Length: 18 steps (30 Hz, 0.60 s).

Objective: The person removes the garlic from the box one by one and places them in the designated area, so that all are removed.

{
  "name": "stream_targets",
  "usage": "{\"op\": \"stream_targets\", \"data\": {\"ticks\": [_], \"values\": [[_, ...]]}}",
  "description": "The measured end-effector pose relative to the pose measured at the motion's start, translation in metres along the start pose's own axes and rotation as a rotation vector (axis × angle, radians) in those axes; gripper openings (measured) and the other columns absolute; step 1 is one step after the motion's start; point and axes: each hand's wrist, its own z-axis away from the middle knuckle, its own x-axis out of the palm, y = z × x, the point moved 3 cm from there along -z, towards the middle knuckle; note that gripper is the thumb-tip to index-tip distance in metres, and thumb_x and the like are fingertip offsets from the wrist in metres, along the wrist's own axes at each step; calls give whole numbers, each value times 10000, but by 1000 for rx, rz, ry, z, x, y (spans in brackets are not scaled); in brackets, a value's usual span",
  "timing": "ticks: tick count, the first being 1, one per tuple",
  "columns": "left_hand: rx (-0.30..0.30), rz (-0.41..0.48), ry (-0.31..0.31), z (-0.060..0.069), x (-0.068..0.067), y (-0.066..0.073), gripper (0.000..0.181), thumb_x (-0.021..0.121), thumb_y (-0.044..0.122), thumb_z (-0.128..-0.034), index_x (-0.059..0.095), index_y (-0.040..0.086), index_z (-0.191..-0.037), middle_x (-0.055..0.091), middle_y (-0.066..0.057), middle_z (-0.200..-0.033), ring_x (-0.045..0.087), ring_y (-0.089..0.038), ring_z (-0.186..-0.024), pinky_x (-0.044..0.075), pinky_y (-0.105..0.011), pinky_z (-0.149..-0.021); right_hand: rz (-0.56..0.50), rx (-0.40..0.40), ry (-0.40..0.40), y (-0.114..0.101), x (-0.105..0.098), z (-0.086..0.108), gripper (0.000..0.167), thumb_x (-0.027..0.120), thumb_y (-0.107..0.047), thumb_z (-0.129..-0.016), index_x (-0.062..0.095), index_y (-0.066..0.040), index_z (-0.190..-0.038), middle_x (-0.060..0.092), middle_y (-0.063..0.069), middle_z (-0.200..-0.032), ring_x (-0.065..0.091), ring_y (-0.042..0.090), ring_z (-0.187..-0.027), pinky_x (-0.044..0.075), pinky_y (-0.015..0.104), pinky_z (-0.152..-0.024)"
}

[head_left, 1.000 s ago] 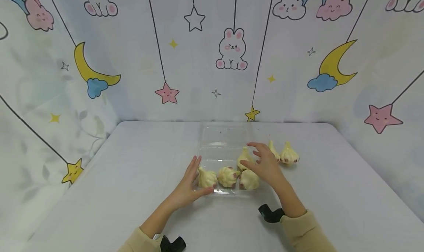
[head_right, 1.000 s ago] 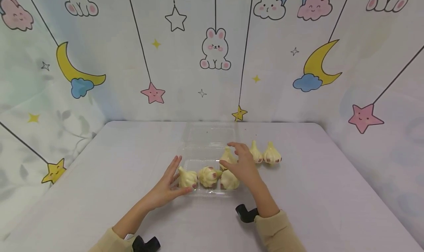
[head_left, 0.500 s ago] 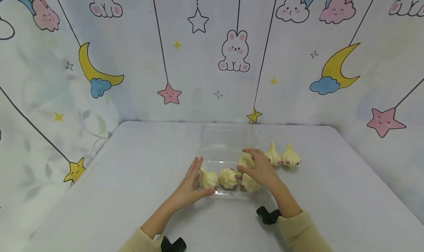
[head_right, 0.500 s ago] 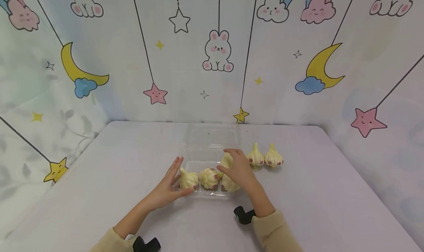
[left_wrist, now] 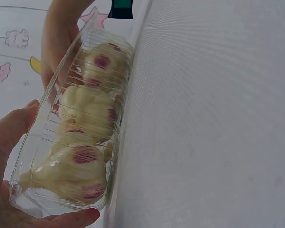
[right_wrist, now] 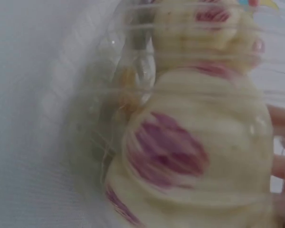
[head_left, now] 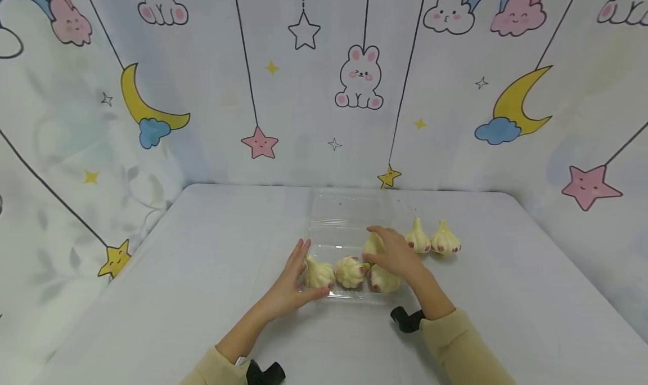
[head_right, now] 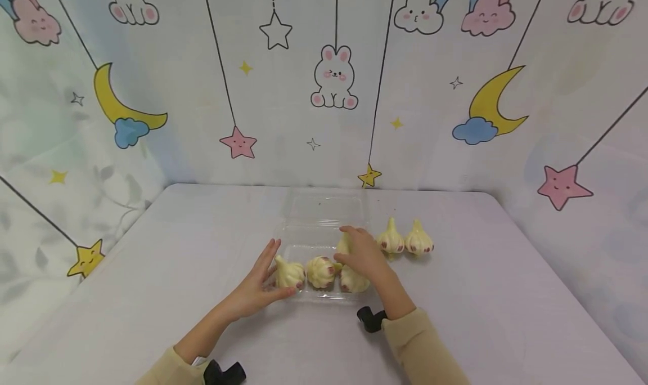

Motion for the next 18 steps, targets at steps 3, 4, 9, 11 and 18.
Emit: {"op": "stream_targets", "data": {"ticks": [3,4,9,11,18], "values": [[-2,-4,2,0,0,0,986,729,254,-788,29,240,-1482,-102,-73,-1519,245,-436,-1299,346,-511,-985,33,-9,-9,0,2,-3,631,738,-199,-761,461,7,-1290,498,232,-1258,414,417,-1180,370,539,-945],[-2,-5,2,0,-1,0,985,729,254,-789,29,241,-1481,-102,-73,-1519,244,-438,-1298,347,-511,-984,51,-11,-13,-1,3,-4,646,747,-200,-752,458,9,-1291,509,231,-1244,428,413,-1167,381,531,-937],[-2,-6,0,1,-1,0,985,727,262,-790,28,240,-1482,-105,-89,-1518,236,-447,-1298,351,-514,-980,125,6,-25,0,7,-9,671,771,-219,-733,456,4,-1281,546,234,-1173,495,406,-1084,443,509,-855],[-2,-8,-1,1,0,0,987,728,268,-788,27,235,-1482,-104,-101,-1518,239,-447,-1297,354,-512,-978,128,24,-14,1,8,-10,655,773,-221,-731,466,0,-1266,546,237,-1160,504,409,-1065,450,512,-838],[5,-10,3,1,-1,2,997,734,273,-782,26,229,-1482,-99,-82,-1520,247,-440,-1297,347,-515,-981,107,48,21,3,8,-11,613,783,-198,-719,485,2,-1215,565,219,-1112,527,380,-1027,444,491,-843]]}}
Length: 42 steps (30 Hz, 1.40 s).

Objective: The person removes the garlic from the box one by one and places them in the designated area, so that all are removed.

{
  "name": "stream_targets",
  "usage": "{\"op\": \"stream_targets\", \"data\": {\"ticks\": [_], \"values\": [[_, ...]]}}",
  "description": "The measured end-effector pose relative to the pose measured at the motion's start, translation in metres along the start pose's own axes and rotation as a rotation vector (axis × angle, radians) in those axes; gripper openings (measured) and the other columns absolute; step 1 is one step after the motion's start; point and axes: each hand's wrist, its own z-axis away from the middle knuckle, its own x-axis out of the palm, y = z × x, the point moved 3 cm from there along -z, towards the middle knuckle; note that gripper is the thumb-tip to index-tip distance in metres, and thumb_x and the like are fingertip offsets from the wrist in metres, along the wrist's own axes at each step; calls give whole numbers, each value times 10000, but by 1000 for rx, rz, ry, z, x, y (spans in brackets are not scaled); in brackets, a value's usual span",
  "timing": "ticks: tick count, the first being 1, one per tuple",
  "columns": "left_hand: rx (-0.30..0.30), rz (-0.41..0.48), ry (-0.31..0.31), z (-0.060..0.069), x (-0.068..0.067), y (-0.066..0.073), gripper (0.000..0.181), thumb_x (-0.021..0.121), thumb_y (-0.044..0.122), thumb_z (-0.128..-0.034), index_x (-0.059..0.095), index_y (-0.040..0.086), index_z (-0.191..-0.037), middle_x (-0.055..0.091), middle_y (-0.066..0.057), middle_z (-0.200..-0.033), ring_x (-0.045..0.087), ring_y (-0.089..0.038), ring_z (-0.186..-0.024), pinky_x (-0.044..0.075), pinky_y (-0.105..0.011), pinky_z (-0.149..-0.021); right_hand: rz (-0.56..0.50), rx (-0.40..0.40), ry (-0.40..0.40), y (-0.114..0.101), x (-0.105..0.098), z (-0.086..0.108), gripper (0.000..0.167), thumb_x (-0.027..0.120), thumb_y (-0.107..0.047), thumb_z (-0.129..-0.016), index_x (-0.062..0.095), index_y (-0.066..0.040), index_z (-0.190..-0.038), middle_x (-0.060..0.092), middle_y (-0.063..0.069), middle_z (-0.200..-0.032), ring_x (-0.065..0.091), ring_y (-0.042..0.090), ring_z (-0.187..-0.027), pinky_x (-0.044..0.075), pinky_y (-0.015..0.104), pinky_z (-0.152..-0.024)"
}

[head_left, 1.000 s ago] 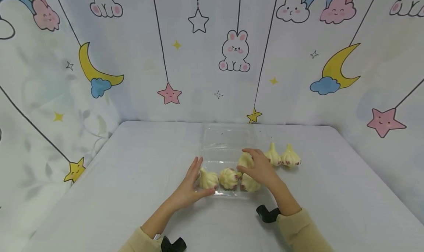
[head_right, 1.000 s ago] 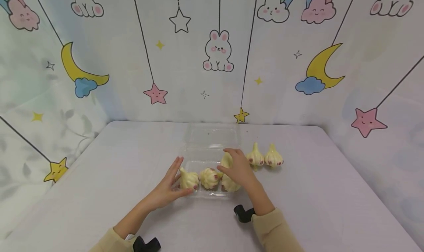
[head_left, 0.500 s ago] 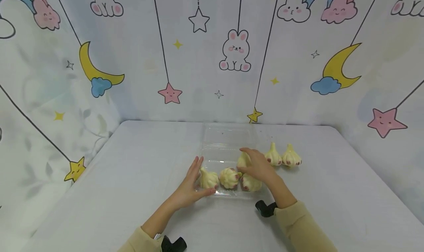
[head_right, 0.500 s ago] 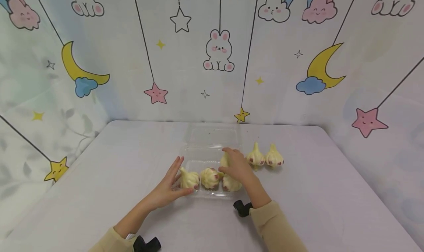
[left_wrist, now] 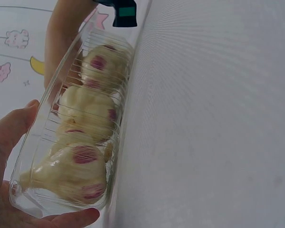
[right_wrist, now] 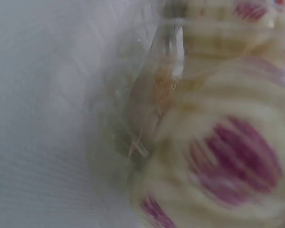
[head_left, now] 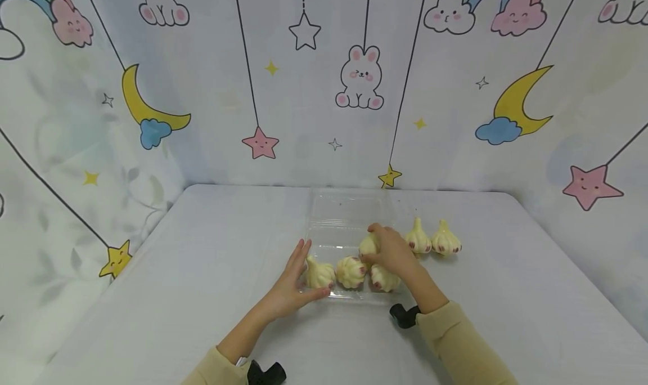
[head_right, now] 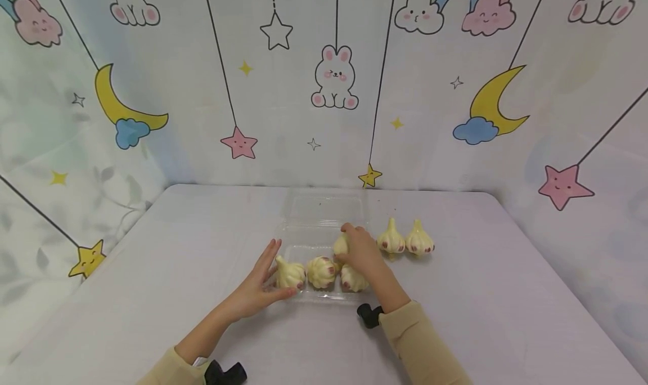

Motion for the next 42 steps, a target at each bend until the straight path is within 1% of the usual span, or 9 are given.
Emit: {"op": "stream_targets", "data": {"ticks": [3,6,10,13,17,20,29,35,42], "values": [[2,-1,1,-1,0,-1,995,733,274,-782,26,233,-1482,-95,-80,-1520,250,-437,-1297,346,-513,-983,-7,-4,11,0,-1,0,612,782,-179,-716,474,-10,-1216,571,211,-1092,535,367,-1004,451,482,-821],[0,-8,2,-1,0,-2,988,730,276,-786,29,242,-1481,-92,-84,-1520,257,-436,-1294,351,-509,-981,-34,2,28,0,-1,-1,652,779,-164,-707,433,-43,-1246,572,210,-1079,545,344,-959,465,463,-773],[-3,-8,3,-1,0,-2,985,729,272,-786,32,244,-1481,-91,-84,-1520,257,-436,-1294,350,-512,-981,-107,31,55,1,-2,0,740,773,-153,-692,347,-96,-1294,562,225,-1089,558,328,-908,493,432,-717],[-4,0,4,0,0,-1,991,733,265,-783,31,234,-1482,-93,-82,-1520,251,-434,-1297,343,-514,-985,-170,41,73,2,-2,1,767,768,-139,-691,311,-114,-1305,540,231,-1137,560,342,-942,507,435,-729],[4,-12,2,0,0,0,996,730,265,-786,20,216,-1483,-97,-95,-1518,247,-423,-1302,319,-511,-1003,-247,28,105,3,-4,4,754,770,-120,-694,321,-109,-1299,527,230,-1166,543,355,-1017,510,438,-752],[9,-31,0,0,0,0,997,726,270,-789,12,208,-1482,-98,-106,-1517,251,-411,-1305,298,-505,-1021,-293,17,130,3,-6,5,750,779,-104,-688,337,-105,-1293,528,237,-1154,539,361,-1033,515,429,-739],[10,-40,3,-1,0,-1,995,726,286,-787,19,213,-1483,-92,-95,-1519,265,-408,-1300,301,-500,-1021,-364,10,168,5,-11,9,760,779,-71,-682,344,-117,-1303,508,242,-1180,520,382,-1043,522,413,-713],[13,-38,6,-1,0,-1,996,730,281,-784,25,205,-1483,-88,-98,-1519,267,-403,-1301,294,-497,-1026,-435,28,188,7,-19,15,762,783,-68,-688,366,-151,-1321,512,224,-1198,499,365,-1068,526,392,-702],[22,-41,1,-1,0,-1,1000,729,281,-785,18,199,-1483,-97,-97,-1518,260,-402,-1305,281,-499,-1033,-431,60,212,15,-32,22,765,779,-96,-700,370,-182,-1342,501,211,-1225,481,355,-1094,519,403,-715]]}}
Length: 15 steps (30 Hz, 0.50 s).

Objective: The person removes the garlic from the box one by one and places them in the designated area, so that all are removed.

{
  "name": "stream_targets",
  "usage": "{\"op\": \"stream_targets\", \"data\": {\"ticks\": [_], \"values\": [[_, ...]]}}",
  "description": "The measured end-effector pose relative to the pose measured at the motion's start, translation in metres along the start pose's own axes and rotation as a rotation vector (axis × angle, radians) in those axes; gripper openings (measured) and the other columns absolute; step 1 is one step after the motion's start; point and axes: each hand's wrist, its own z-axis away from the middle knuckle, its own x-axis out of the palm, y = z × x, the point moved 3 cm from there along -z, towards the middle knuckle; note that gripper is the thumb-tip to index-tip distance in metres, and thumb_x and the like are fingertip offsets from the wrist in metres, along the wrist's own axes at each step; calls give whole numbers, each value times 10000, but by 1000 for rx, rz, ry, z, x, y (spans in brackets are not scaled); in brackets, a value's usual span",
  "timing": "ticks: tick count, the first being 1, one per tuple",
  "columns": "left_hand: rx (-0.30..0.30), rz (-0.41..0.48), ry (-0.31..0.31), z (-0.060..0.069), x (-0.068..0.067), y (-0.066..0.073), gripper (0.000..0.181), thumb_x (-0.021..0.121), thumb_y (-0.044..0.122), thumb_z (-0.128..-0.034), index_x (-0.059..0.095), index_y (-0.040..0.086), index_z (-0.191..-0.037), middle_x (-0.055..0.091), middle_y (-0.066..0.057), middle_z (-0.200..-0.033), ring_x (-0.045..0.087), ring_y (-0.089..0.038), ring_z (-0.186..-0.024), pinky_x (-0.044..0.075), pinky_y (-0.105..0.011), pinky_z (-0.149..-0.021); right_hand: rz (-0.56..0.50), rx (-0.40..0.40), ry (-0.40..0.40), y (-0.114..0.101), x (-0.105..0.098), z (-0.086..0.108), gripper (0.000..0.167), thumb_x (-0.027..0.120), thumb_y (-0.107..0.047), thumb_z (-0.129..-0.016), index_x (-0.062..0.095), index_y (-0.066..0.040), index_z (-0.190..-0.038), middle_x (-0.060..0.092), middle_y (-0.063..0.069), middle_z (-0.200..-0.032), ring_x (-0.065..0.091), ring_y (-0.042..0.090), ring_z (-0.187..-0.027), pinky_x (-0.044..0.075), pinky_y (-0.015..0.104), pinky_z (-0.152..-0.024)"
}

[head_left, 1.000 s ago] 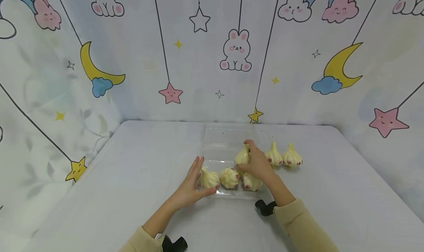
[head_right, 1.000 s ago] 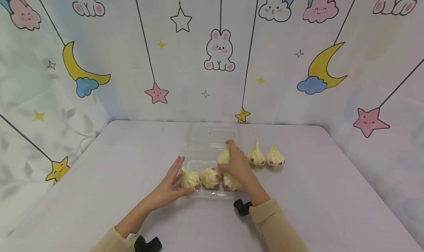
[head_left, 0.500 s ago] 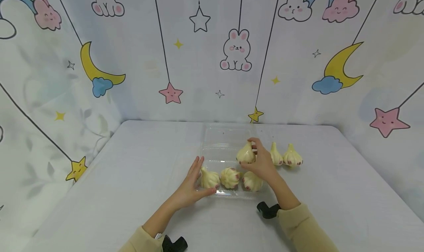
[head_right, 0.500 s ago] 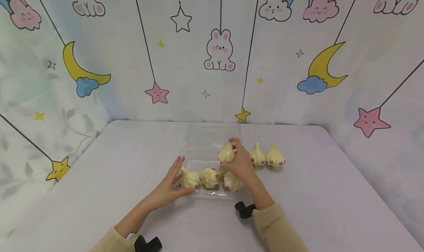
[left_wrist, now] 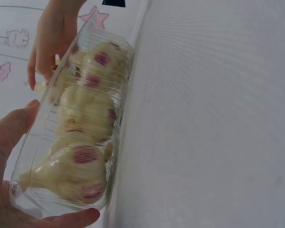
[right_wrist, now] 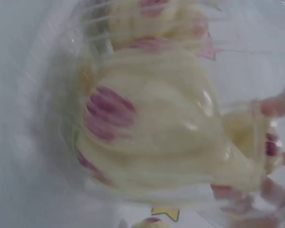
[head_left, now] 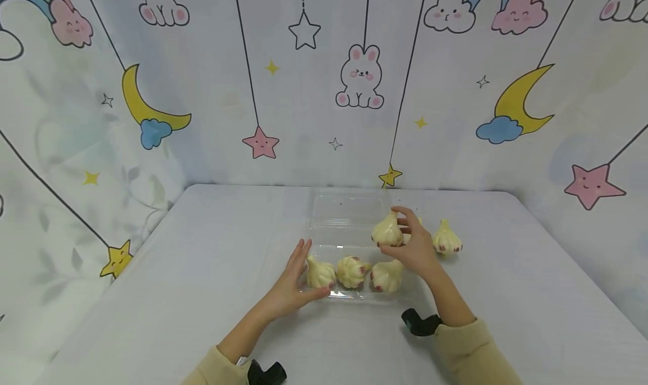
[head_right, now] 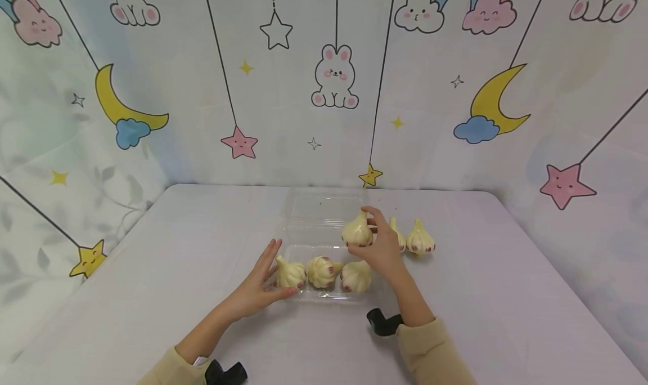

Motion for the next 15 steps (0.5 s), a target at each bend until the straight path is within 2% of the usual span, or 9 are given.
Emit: {"op": "stream_targets", "data": {"ticks": [5,9,15], "values": [[0,-8,1,0,0,0,1001,729,282,-785,17,201,-1483,-95,-96,-1518,253,-387,-1313,282,-491,-1035,-15,12,13,-1,-11,3,771,770,-86,-706,358,-188,-1350,482,212,-1237,466,354,-1101,519,408,-719],[0,-8,-2,0,0,0,1002,729,284,-785,13,207,-1483,-96,-113,-1518,244,-389,-1315,290,-496,-1029,16,5,38,0,-18,3,764,767,-81,-703,367,-180,-1347,496,210,-1221,478,354,-1088,518,395,-708],[-5,-5,-1,1,0,1,1000,729,291,-783,20,205,-1484,-91,-130,-1516,251,-404,-1308,294,-503,-1024,44,12,55,1,-35,6,768,755,-90,-727,348,-172,-1372,472,224,-1247,441,372,-1116,506,455,-738]]}}
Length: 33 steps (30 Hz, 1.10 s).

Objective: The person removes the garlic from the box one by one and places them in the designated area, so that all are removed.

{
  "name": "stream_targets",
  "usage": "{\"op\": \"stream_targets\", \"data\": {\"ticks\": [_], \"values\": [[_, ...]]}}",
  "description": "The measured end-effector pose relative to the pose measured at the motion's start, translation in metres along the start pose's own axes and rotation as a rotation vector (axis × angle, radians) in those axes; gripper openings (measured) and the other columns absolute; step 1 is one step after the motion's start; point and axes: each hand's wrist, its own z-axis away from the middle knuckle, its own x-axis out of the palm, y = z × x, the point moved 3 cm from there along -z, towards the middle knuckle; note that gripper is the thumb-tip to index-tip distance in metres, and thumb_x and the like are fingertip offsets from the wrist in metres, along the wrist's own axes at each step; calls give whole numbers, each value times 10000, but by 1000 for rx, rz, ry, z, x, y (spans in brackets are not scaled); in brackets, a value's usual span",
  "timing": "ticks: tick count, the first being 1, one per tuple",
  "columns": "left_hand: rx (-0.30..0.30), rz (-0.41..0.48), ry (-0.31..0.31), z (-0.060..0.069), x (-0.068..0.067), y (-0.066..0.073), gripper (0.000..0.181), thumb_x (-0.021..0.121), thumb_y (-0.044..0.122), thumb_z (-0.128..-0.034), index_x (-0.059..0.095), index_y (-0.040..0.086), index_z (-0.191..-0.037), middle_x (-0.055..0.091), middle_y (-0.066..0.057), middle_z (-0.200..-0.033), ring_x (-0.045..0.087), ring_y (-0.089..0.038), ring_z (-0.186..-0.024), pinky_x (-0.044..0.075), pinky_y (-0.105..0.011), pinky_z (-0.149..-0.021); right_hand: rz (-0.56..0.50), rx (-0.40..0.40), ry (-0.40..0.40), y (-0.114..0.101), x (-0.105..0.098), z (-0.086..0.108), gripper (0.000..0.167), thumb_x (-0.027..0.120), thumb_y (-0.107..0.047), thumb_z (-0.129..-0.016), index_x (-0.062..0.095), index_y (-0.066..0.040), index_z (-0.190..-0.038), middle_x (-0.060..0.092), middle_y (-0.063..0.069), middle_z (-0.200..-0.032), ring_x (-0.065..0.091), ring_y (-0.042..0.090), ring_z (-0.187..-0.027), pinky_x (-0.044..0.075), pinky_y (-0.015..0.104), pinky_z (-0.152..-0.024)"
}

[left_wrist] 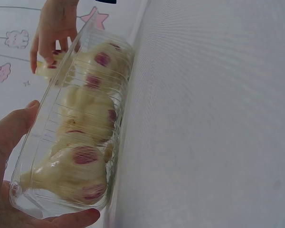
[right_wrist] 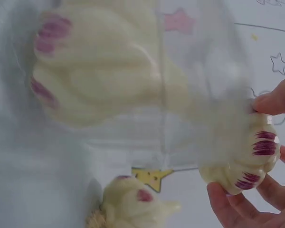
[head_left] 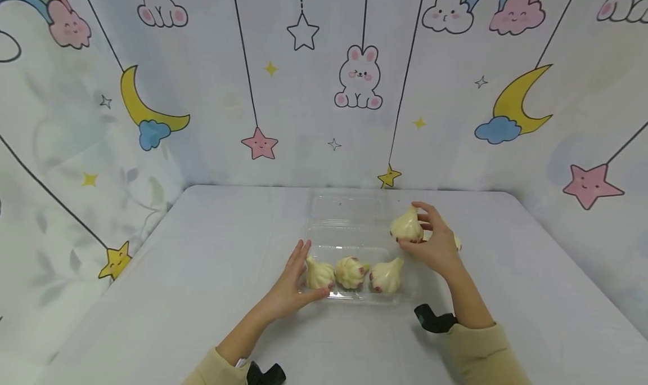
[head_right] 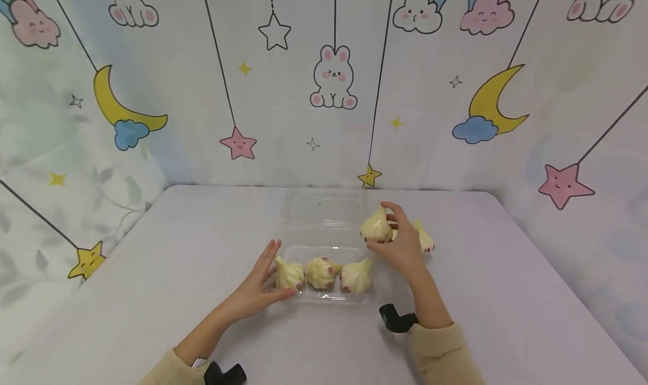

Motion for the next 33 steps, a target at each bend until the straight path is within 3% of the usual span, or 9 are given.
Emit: {"op": "stream_targets", "data": {"ticks": [13,33], "values": [[-14,2,-7,-1,2,-1,992,721,313,-790,13,240,-1481,-101,-109,-1518,264,-414,-1299,311,-498,-1015,47,9,20,12,-32,1,790,744,-94,-745,312,-147,-1405,425,267,-1275,408,417,-1139,498,481,-745],[-14,10,1,0,0,1,999,729,273,-786,16,210,-1483,-106,-78,-1518,254,-405,-1306,281,-503,-1032,42,19,86,42,-59,-2,835,711,18,-746,245,-102,-1429,347,349,-1309,336,523,-1162,445,579,-805]]}}
